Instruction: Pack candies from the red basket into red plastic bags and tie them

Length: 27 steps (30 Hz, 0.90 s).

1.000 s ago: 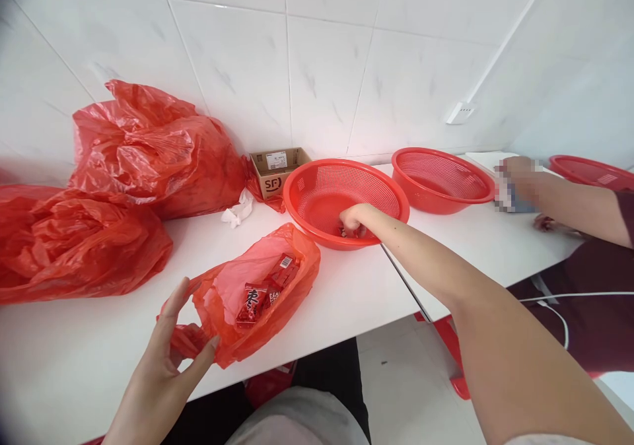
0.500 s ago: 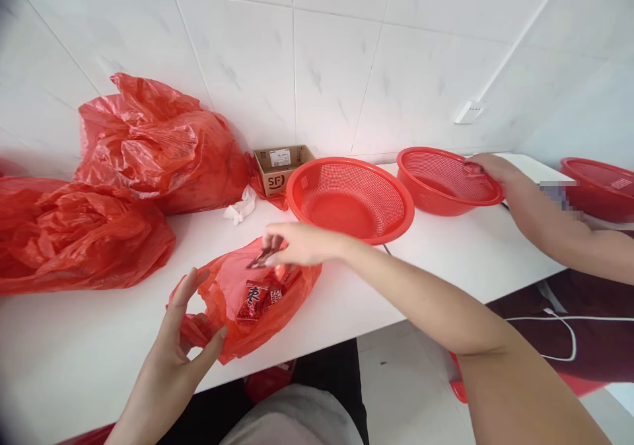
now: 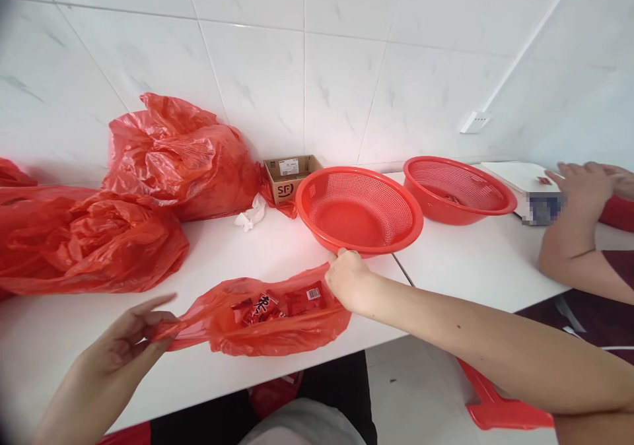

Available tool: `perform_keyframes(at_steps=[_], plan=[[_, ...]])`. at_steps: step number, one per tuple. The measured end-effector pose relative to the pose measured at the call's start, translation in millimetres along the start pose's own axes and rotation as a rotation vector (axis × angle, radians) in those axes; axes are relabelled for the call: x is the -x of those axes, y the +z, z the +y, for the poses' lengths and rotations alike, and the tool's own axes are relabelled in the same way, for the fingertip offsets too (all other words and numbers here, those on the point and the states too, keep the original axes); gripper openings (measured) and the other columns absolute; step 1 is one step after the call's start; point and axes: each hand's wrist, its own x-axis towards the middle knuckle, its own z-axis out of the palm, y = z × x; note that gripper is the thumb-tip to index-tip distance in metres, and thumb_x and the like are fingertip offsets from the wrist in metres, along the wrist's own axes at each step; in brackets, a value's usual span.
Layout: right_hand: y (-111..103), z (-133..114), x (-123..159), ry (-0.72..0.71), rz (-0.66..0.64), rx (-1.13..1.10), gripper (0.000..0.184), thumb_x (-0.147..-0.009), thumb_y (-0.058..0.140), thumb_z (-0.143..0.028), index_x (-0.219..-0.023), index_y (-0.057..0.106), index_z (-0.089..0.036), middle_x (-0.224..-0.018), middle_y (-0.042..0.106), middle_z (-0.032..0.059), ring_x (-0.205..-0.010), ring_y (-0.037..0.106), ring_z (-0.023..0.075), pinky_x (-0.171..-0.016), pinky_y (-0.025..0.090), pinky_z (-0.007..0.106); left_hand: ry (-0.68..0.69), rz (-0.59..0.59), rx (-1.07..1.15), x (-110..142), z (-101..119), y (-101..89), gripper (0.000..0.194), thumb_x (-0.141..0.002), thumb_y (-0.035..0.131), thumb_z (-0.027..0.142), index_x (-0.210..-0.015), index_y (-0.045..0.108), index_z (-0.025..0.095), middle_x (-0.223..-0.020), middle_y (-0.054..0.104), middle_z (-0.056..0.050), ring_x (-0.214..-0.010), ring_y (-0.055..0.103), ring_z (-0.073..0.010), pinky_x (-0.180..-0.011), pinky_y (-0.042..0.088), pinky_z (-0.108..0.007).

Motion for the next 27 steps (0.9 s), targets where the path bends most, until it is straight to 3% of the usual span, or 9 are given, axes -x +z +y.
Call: perform_keyframes(at_steps=[3,6,9,11,13,16,18,23,27], plan=[[7,5,3,-0.020,0.010,-0.065,0.024,-0.060,0.069,0.003,-0.068,0.072,-0.019,-0.085,0.069,0.0168,-0.080,0.064,0.0281,-0.058,0.039,0.033,-0.031,-0.293,-0.027,-6,7,-10.3,0.033,-0.080,0.063,0.056,-0.091,0.068,0.026,-0.087,0.069,-0.001,-0.078,0.064,-0.0186,-0.071,0.050,-0.026],[0,14,12,-0.016,0.057,-0.102,0.022,-0.067,0.063,0.003,-0.072,0.072,-0.017,-0.081,0.068,0.0147,-0.076,0.064,0.0257,-0.054,0.037,0.031,0.039,-0.406,0.062,-12,23,-16.5,0.031,-0.082,0.062,0.055,-0.082,0.068,0.025,-0.077,0.066,-0.001,-0.073,0.060,-0.0175,-0.066,0.049,-0.025],[-25,28,28,-0.085,0.355,-0.418,0.020,-0.081,0.056,-0.008,-0.084,0.073,-0.019,-0.089,0.067,0.0083,-0.076,0.062,0.0186,-0.057,0.038,0.028,0.074,-0.382,0.184,-22,41,-19.6,0.027,-0.078,0.069,0.052,-0.084,0.071,0.025,-0.094,0.068,-0.003,-0.092,0.061,-0.0205,-0.077,0.051,-0.025],[-46,39,41,-0.096,0.677,-0.735,0.019,-0.087,0.054,-0.016,-0.090,0.072,-0.021,-0.092,0.067,0.0042,-0.077,0.061,0.0146,-0.064,0.043,0.026,0.065,-0.276,0.342,-30,56,-21.6,0.025,-0.075,0.074,0.050,-0.086,0.072,0.027,-0.116,0.065,-0.002,-0.117,0.053,-0.0236,-0.091,0.047,-0.026],[-65,51,51,-0.073,0.864,-0.967,0.018,-0.088,0.055,-0.022,-0.093,0.072,-0.022,-0.094,0.068,0.0025,-0.079,0.061,0.0137,-0.071,0.046,0.027,0.037,-0.148,0.567,-37,73,-24.6,0.023,-0.072,0.077,0.048,-0.084,0.073,0.029,-0.128,0.061,-0.001,-0.129,0.046,-0.0270,-0.096,0.046,-0.029],[-84,65,60,-0.127,0.795,-1.160,0.017,-0.085,0.059,-0.027,-0.092,0.073,-0.022,-0.088,0.070,0.0017,-0.077,0.063,0.0142,-0.070,0.048,0.028,0.057,-0.028,0.820,-39,101,-29.8,0.024,-0.071,0.077,0.044,-0.087,0.073,0.027,-0.129,0.061,-0.004,-0.121,0.053,-0.0304,-0.090,0.053,-0.036],[-89,71,60,-0.169,0.737,-1.247,0.017,-0.083,0.062,-0.029,-0.092,0.074,-0.020,-0.082,0.070,0.0018,-0.073,0.062,0.0137,-0.065,0.048,0.027,0.103,-0.028,0.865,-36,117,-31.1,0.029,-0.071,0.078,0.043,-0.095,0.071,0.028,-0.130,0.061,-0.004,-0.113,0.059,-0.0290,-0.084,0.057,-0.036],[-101,62,45,-0.321,0.633,-1.328,0.016,-0.081,0.065,-0.029,-0.090,0.073,-0.018,-0.086,0.072,0.0023,-0.078,0.065,0.0136,-0.069,0.050,0.027,0.167,-0.276,0.700,-36,136,-20.9,0.055,-0.077,0.075,0.040,-0.127,0.051,0.043,-0.110,0.065,0.000,-0.095,0.064,-0.0183,-0.080,0.056,-0.029],[-129,31,35,-0.557,0.578,-1.297,0.015,-0.083,0.064,-0.025,-0.093,0.073,-0.018,-0.086,0.071,0.0018,-0.079,0.065,0.0132,-0.070,0.051,0.027,0.233,-0.535,0.359,-47,141,-5.3,0.074,-0.077,0.076,0.040,-0.139,0.036,0.038,-0.073,0.056,0.006,-0.063,0.053,-0.0117,-0.060,0.049,-0.023]])
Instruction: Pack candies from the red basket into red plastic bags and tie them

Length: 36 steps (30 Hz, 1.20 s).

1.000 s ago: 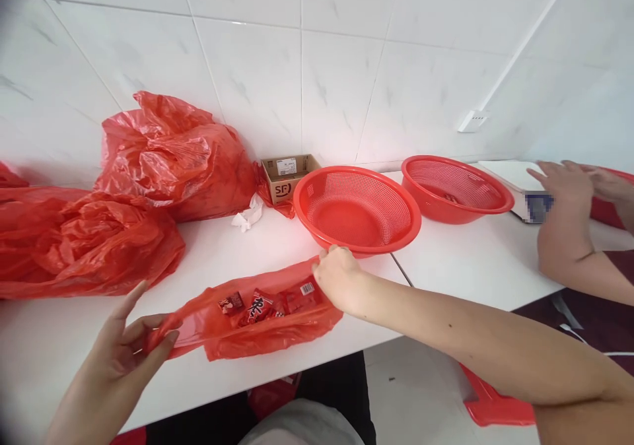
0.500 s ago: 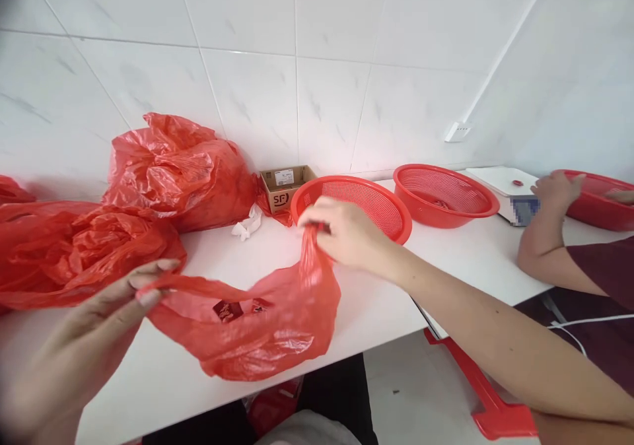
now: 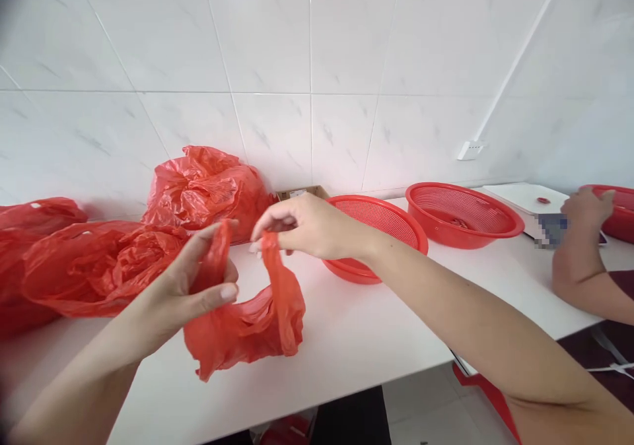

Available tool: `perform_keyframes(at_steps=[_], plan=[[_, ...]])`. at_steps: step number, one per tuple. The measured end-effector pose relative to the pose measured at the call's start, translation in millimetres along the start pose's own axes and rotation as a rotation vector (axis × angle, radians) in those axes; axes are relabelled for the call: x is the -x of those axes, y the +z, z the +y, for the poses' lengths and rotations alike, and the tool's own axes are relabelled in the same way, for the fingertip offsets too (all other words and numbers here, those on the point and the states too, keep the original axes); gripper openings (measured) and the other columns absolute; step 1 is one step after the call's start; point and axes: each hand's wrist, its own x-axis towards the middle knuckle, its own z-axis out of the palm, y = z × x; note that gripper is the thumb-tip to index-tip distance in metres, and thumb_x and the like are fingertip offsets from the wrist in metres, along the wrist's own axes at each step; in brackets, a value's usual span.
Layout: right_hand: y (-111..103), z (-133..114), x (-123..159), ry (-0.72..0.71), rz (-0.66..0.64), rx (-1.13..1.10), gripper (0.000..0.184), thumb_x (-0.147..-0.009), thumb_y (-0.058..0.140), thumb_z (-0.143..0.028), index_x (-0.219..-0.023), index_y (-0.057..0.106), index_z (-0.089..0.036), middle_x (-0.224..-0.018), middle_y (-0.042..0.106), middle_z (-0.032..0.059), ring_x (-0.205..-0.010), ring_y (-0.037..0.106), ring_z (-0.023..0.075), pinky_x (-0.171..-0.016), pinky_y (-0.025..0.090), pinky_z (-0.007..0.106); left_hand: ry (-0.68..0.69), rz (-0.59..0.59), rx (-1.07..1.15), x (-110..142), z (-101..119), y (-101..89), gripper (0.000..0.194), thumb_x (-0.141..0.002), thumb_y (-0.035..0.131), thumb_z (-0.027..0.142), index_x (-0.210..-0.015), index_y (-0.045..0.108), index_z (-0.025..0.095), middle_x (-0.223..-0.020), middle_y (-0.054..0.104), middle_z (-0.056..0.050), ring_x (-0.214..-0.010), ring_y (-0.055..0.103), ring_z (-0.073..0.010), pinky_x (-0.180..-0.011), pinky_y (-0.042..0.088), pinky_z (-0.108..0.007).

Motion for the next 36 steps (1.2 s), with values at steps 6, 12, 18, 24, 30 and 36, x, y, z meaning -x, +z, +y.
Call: perform_keyframes(at_steps=[6,12,18,24,30,36], plan=[[33,-5,-28,-0.204,0.001,0.003,0.027,-0.086,0.057,-0.017,-0.111,0.065,-0.023,-0.099,0.068,0.0001,-0.080,0.062,0.0104,-0.074,0.051,0.027,-0.037,-0.121,-0.086,-19,-2,4.3,0.028,-0.085,0.063,0.048,-0.083,0.057,0.021,-0.064,0.041,0.005,-0.056,0.039,-0.0096,-0.051,0.036,-0.022],[38,29,-22,-0.083,0.064,0.029,0.008,-0.086,0.064,-0.027,-0.093,0.061,-0.024,-0.093,0.064,0.0000,-0.083,0.059,0.0134,-0.074,0.050,0.029,-0.123,-0.107,0.180,-24,-17,-10.4,0.033,-0.093,0.048,0.053,-0.084,0.051,0.021,-0.055,0.020,0.010,-0.049,0.021,-0.0079,-0.054,0.034,-0.022],[39,10,2,-0.121,0.012,-0.043,0.012,-0.086,0.067,-0.032,-0.083,0.061,-0.022,-0.084,0.063,-0.0020,-0.077,0.058,0.0120,-0.072,0.049,0.027,-0.032,-0.099,0.142,-24,-18,-16.9,0.026,-0.093,0.052,0.044,-0.095,0.061,0.020,-0.077,0.060,-0.001,-0.068,0.053,-0.0137,-0.072,0.045,-0.029],[58,43,-13,-0.035,0.133,-0.111,0.028,-0.100,0.044,-0.037,-0.122,0.057,-0.027,-0.113,0.065,0.0038,-0.107,0.059,0.0174,-0.093,0.048,0.036,0.146,-0.079,-0.332,-19,-19,-17.4,0.004,-0.082,0.062,0.021,-0.079,0.064,0.020,-0.084,0.064,0.000,-0.076,0.058,-0.0142,-0.071,0.046,-0.026],[68,60,-23,0.105,-0.060,-0.099,0.037,-0.098,0.046,-0.028,-0.135,0.051,-0.028,-0.119,0.061,0.0041,-0.104,0.059,0.0169,-0.095,0.046,0.037,0.362,0.247,-0.636,-21,-45,-6.9,0.034,-0.068,0.044,-0.005,-0.083,0.059,0.022,-0.087,0.062,-0.001,-0.074,0.056,-0.0140,-0.063,0.042,-0.026],[55,70,-26,0.024,-0.037,-0.093,0.032,-0.098,0.045,-0.042,-0.091,0.065,-0.018,-0.093,0.065,0.0029,-0.088,0.059,0.0156,-0.081,0.045,0.031,0.444,0.313,-0.671,-19,-55,-13.0,0.031,-0.093,0.048,0.022,-0.117,0.067,0.025,-0.120,0.067,-0.007,-0.111,0.062,-0.0218,-0.094,0.047,-0.033]])
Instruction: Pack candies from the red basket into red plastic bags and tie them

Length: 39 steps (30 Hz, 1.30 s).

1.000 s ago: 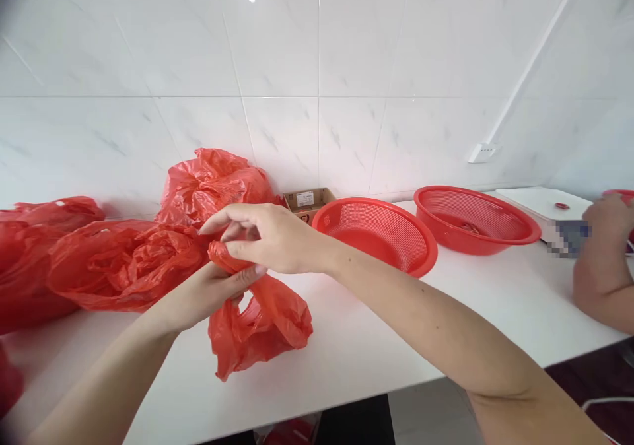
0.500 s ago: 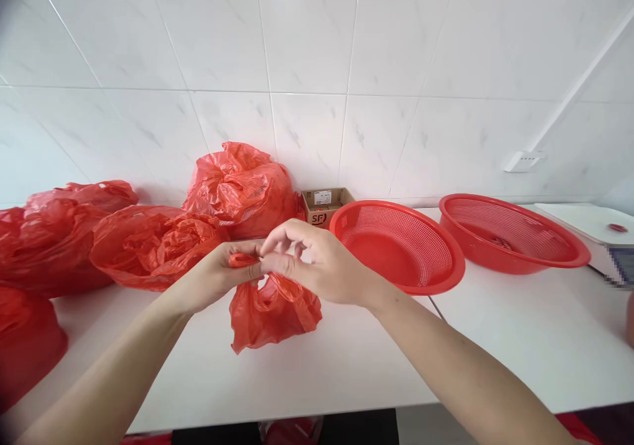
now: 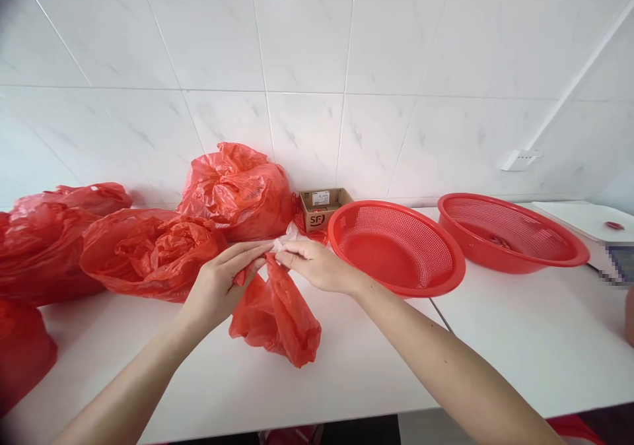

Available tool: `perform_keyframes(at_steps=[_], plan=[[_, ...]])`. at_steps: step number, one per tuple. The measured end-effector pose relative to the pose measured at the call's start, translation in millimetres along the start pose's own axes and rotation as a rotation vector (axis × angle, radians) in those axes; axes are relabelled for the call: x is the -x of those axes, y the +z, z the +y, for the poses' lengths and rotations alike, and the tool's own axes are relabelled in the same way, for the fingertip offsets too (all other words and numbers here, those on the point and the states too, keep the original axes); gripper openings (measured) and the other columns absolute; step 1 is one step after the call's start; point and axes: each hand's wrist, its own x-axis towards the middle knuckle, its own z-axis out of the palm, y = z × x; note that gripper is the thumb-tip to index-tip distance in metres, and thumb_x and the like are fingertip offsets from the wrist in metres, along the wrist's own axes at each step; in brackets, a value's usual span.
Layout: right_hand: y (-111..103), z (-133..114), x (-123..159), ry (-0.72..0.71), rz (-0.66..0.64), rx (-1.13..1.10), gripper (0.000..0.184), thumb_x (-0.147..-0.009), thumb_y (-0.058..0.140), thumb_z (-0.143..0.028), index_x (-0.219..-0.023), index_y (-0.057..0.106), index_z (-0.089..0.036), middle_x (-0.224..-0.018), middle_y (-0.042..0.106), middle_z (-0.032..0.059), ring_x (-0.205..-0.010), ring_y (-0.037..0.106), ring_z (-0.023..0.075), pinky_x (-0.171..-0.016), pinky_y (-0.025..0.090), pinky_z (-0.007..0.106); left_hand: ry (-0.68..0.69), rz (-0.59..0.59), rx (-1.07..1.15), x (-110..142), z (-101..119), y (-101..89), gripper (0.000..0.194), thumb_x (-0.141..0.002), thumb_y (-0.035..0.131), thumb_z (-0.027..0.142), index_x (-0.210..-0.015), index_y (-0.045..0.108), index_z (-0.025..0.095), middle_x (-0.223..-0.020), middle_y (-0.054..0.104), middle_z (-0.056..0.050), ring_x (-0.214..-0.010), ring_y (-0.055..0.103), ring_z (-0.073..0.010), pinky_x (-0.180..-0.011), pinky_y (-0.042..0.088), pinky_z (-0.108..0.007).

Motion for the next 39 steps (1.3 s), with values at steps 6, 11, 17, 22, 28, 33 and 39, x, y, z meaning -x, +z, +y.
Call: perform_keyframes(at_steps=[6,11,17,22,28,33,39], plan=[[-41,42,-15,0.277,0.275,0.558,0.038,-0.097,0.045,-0.043,-0.071,0.060,-0.020,-0.081,0.071,0.0025,-0.078,0.060,0.0172,-0.069,0.037,0.029,-0.259,-0.086,-0.030,56,-18,-7.3,0.029,-0.094,0.049,0.040,-0.089,0.074,0.027,-0.093,0.072,-0.007,-0.092,0.063,-0.0256,-0.077,0.048,-0.034],[-44,62,-33,0.304,0.317,0.609,0.036,-0.095,0.046,-0.043,-0.069,0.053,-0.020,-0.077,0.069,0.0037,-0.075,0.059,0.0181,-0.063,0.034,0.029,-0.398,-0.128,0.184,81,-18,-3.9,0.033,-0.095,0.048,0.045,-0.097,0.075,0.027,-0.106,0.070,-0.008,-0.102,0.062,-0.0253,-0.088,0.047,-0.035],[-19,33,-36,0.140,0.284,0.042,0.039,-0.094,0.044,-0.053,-0.076,0.050,-0.019,-0.077,0.064,0.0021,-0.072,0.060,0.0136,-0.065,0.044,0.025,-0.626,0.086,0.781,52,-16,10.1,0.054,-0.094,0.041,0.059,-0.129,0.063,0.025,-0.138,0.060,-0.010,-0.136,0.045,-0.0263,-0.115,0.030,-0.042],[5,14,-33,-0.056,0.071,0.098,0.042,-0.091,0.052,-0.055,-0.073,0.057,-0.017,-0.072,0.057,-0.0012,-0.070,0.054,0.0118,-0.068,0.042,0.025,-0.680,-0.023,1.064,38,-12,27.0,0.049,-0.088,0.059,0.051,-0.128,0.064,0.022,-0.125,0.068,-0.011,-0.122,0.057,-0.0264,-0.105,0.041,-0.039],[20,13,-37,-0.084,0.077,0.227,0.029,-0.085,0.067,-0.047,-0.076,0.067,-0.019,-0.112,0.057,0.0043,-0.100,0.058,0.0169,-0.088,0.044,0.031,-0.695,-0.239,1.039,31,-4,31.0,0.029,-0.079,0.074,0.042,-0.094,0.075,0.017,-0.082,0.074,-0.006,-0.075,0.066,-0.0190,-0.073,0.050,-0.030],[28,13,-35,-0.145,-0.039,0.113,0.029,-0.093,0.057,-0.041,-0.076,0.064,-0.018,-0.109,0.061,0.0051,-0.104,0.057,0.0167,-0.095,0.043,0.033,-0.713,-0.157,0.977,28,-4,40.0,0.030,-0.077,0.075,0.045,-0.078,0.070,0.015,-0.069,0.068,-0.003,-0.065,0.062,-0.0161,-0.064,0.046,-0.028],[29,22,-21,0.032,-0.015,0.159,0.033,-0.098,0.047,-0.039,-0.128,0.049,-0.026,-0.100,0.064,0.0040,-0.089,0.061,0.0171,-0.082,0.047,0.034,-0.673,-0.027,0.882,32,-5,36.8,0.034,-0.081,0.070,0.046,-0.069,0.056,0.017,-0.065,0.056,0.003,-0.056,0.048,-0.0104,-0.055,0.035,-0.025]])
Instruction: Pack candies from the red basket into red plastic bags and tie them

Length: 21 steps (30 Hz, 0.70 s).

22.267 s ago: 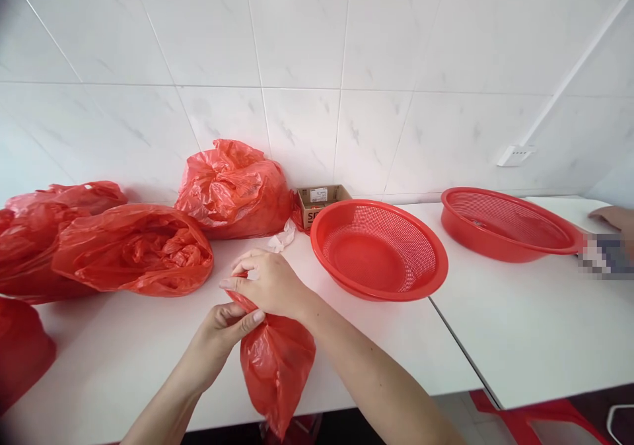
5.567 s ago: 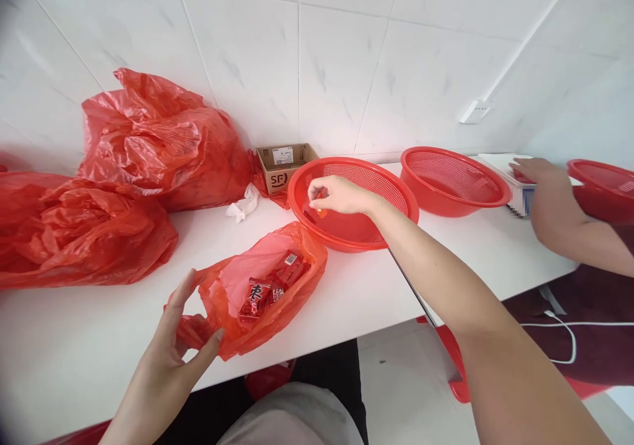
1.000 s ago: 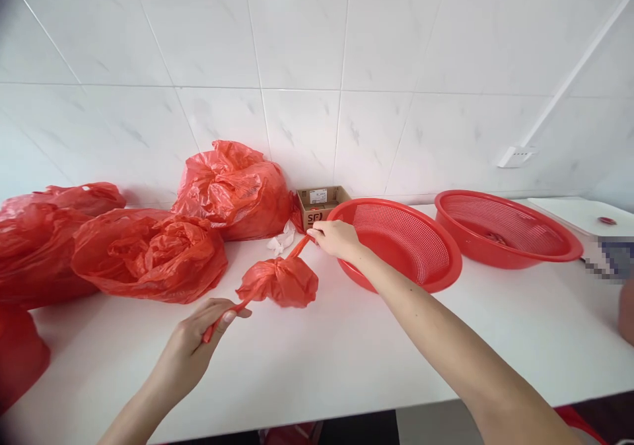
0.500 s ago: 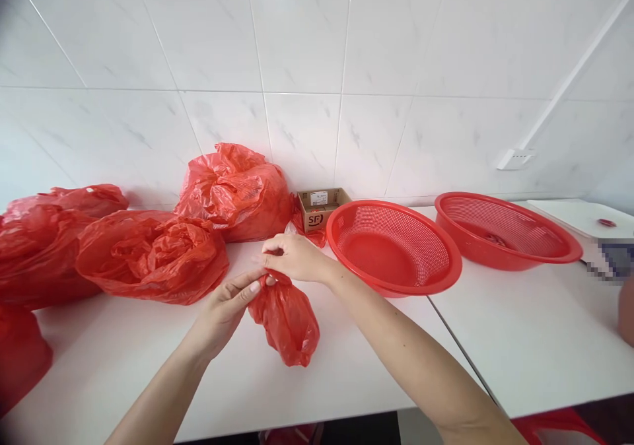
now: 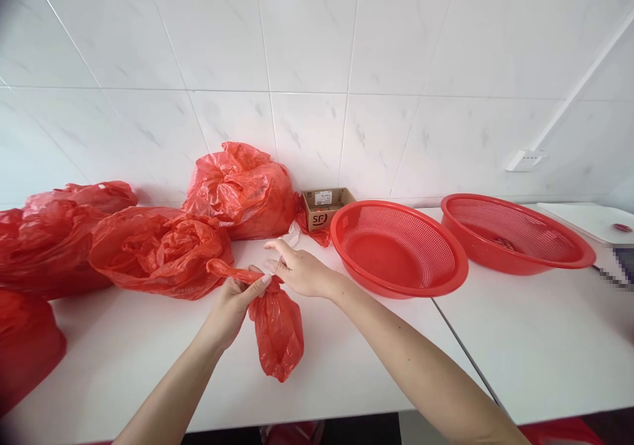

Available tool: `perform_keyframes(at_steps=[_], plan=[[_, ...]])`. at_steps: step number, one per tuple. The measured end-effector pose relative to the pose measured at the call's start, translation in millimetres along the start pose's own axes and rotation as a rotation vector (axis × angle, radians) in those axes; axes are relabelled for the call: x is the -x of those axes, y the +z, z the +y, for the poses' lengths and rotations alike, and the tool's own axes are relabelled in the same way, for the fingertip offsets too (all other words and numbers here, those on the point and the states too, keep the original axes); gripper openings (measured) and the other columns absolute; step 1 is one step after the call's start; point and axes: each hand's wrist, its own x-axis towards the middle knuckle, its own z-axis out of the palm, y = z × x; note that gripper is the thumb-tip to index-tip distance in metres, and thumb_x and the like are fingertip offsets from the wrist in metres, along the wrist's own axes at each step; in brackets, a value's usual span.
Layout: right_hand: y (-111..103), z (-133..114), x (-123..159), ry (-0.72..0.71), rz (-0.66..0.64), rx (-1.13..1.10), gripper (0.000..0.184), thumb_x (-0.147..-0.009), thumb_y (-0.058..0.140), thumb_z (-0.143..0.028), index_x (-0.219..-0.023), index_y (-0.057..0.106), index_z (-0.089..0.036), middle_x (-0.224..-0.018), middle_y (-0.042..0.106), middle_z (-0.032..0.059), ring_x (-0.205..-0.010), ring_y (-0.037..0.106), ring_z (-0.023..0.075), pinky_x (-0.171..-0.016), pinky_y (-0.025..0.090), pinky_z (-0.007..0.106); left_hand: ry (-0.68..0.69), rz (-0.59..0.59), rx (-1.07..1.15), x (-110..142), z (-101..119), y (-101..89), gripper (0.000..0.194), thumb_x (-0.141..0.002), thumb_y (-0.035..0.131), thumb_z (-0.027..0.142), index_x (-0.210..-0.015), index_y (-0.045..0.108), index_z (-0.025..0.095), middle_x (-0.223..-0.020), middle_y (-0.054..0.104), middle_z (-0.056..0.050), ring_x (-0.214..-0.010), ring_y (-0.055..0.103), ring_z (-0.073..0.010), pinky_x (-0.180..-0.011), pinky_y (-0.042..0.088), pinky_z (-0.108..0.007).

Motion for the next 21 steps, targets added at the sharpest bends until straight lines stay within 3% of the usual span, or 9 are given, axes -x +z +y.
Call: perform_keyframes(at_steps=[3,7,11,14,17,19,21], plan=[[-3,-5,6,0.075,0.111,0.105,0.027,-0.096,0.048,-0.036,-0.121,0.051,-0.026,-0.076,0.060,-0.0015,-0.074,0.061,0.0175,-0.074,0.044,0.033,0.018,0.029,-0.059,3,3,-1.1,0.036,-0.080,0.071,0.044,-0.066,0.052,0.018,-0.068,0.058,0.001,-0.063,0.053,-0.0127,-0.060,0.037,-0.026],[-1,-21,18,0.070,0.314,0.066,0.016,-0.093,0.050,-0.035,-0.107,0.049,-0.026,-0.056,0.041,-0.0084,-0.054,0.048,0.0139,-0.060,0.037,0.027,0.027,0.061,-0.075,5,6,-1.8,0.035,-0.083,0.068,0.043,-0.069,0.046,0.020,-0.073,0.065,-0.001,-0.079,0.061,-0.0177,-0.069,0.039,-0.028],[20,-19,35,0.093,0.325,-0.113,0.012,-0.091,0.049,-0.031,-0.102,0.047,-0.026,-0.052,0.036,-0.0099,-0.047,0.038,0.0119,-0.052,0.032,0.025,0.064,0.103,-0.043,7,6,-3.9,0.033,-0.082,0.070,0.041,-0.071,0.046,0.020,-0.070,0.058,0.003,-0.071,0.056,-0.0135,-0.062,0.037,-0.025],[34,-7,43,0.153,0.290,-0.199,0.009,-0.090,0.049,-0.030,-0.098,0.047,-0.026,-0.052,0.038,-0.0094,-0.047,0.038,0.0119,-0.050,0.034,0.025,0.070,0.066,-0.024,7,3,-4.9,0.025,-0.079,0.073,0.038,-0.079,0.056,0.020,-0.082,0.062,0.001,-0.077,0.059,-0.0143,-0.068,0.044,-0.026],[37,-1,47,0.148,0.353,-0.106,0.019,-0.084,0.056,-0.028,-0.102,0.050,-0.025,-0.065,0.051,-0.0054,-0.058,0.047,0.0134,-0.059,0.042,0.027,0.068,0.025,-0.044,7,2,-6.2,0.020,-0.078,0.075,0.034,-0.078,0.062,0.018,-0.087,0.064,-0.002,-0.085,0.062,-0.0172,-0.075,0.048,-0.029],[35,2,48,0.123,0.413,-0.037,0.038,-0.078,0.063,-0.026,-0.114,0.053,-0.025,-0.098,0.062,0.0025,-0.074,0.055,0.0155,-0.069,0.046,0.030,0.066,-0.009,-0.059,6,2,-7.1,0.019,-0.077,0.075,0.033,-0.075,0.063,0.018,-0.088,0.064,-0.003,-0.087,0.063,-0.0190,-0.075,0.050,-0.031],[36,8,48,0.076,0.359,-0.081,0.057,-0.075,0.068,-0.025,-0.129,0.050,-0.028,-0.126,0.057,0.0066,-0.088,0.058,0.0170,-0.075,0.048,0.031,0.059,-0.063,-0.069,6,2,-7.5,0.019,-0.077,0.075,0.033,-0.074,0.064,0.018,-0.089,0.065,-0.004,-0.084,0.064,-0.0204,-0.072,0.052,-0.033]])
